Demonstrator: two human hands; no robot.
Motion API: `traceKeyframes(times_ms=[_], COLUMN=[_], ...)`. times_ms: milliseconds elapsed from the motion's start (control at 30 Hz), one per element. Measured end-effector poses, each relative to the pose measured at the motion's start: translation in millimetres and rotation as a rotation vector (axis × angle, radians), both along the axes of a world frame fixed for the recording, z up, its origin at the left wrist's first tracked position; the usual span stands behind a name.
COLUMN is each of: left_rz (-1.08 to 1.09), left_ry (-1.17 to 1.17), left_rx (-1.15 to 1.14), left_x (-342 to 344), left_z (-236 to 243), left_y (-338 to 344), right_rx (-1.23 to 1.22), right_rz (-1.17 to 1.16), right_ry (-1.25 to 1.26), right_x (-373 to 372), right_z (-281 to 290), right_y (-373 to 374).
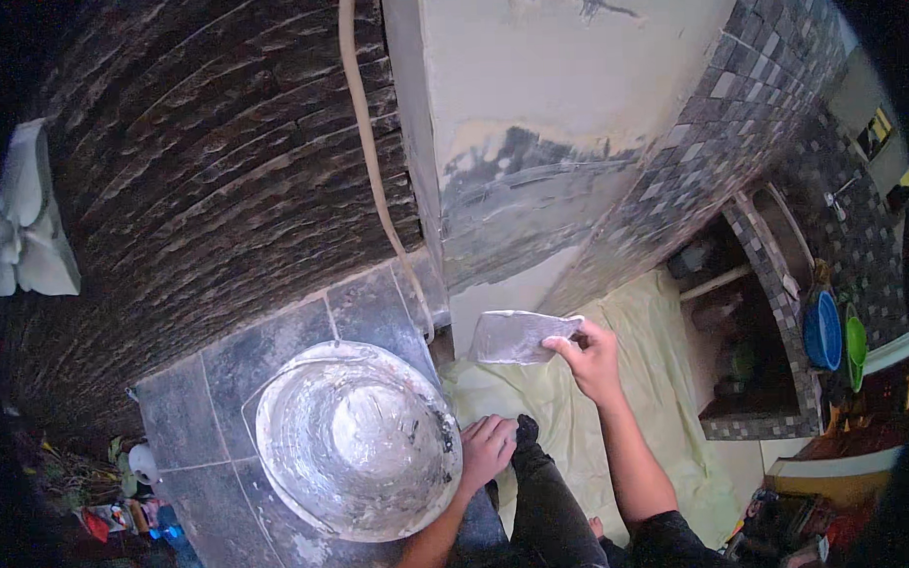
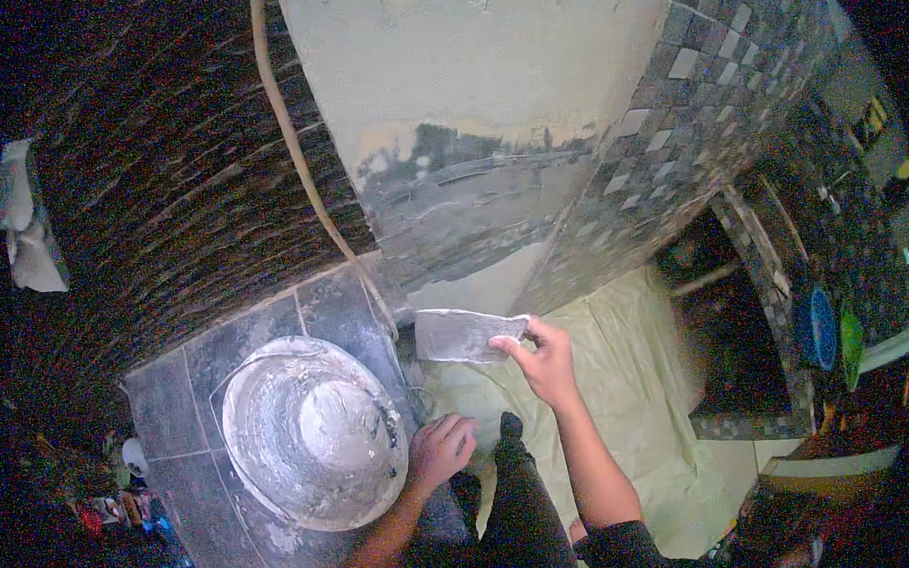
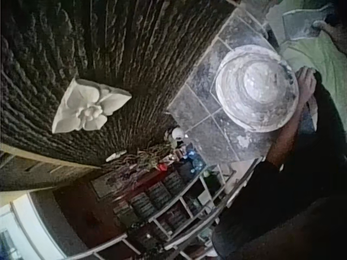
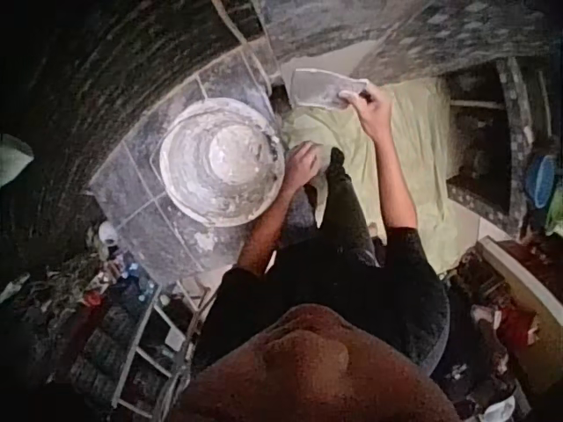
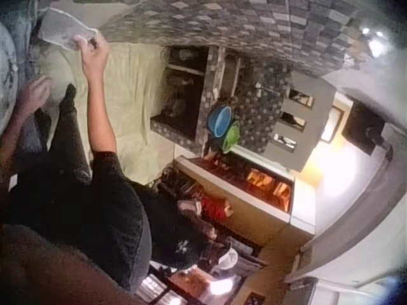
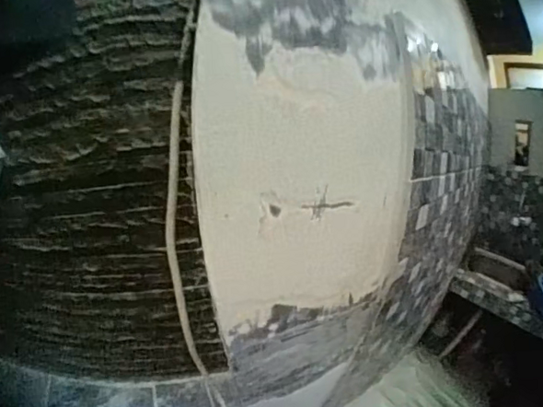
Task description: Applying plaster or putty to a wall using a putty knife to smooth the surface.
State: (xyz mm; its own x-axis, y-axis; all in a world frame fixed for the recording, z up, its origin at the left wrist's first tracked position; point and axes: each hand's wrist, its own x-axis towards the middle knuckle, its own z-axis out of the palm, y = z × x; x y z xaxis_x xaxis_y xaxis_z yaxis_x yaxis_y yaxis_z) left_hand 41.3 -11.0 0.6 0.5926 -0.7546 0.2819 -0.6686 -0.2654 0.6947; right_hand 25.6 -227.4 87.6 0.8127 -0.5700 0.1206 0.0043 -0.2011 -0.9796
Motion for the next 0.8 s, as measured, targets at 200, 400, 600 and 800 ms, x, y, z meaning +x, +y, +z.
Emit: traceKeyframes(times_ms=[200, 400, 600, 800], left_rz=[0.003, 0.004, 0.049, 0.062], left_ry=[-0.027, 0.004, 0.001, -0.016], left_rx=[0.034, 0.077, 0.006, -0.042], left_x=[-2.0, -3.8, -4.2, -1.1], left_z=[-4.1, -8.3, -20.9, -20.7], left_y=[-1.6, -1.1, 0.7, 0.0], right_rx=[0.019, -0.022, -0.125, -0.369], right_rz=[0.008, -0.013, -0.026, -0.043], right_ry=[-0.07, -0.073, -0.13, -0.123], right_x=[7.4, 26.4, 38.0, 48.7], right_z=[11.4, 20.1, 33.4, 37.7], right_y=[-3.7, -10.7, 5.1, 46.7])
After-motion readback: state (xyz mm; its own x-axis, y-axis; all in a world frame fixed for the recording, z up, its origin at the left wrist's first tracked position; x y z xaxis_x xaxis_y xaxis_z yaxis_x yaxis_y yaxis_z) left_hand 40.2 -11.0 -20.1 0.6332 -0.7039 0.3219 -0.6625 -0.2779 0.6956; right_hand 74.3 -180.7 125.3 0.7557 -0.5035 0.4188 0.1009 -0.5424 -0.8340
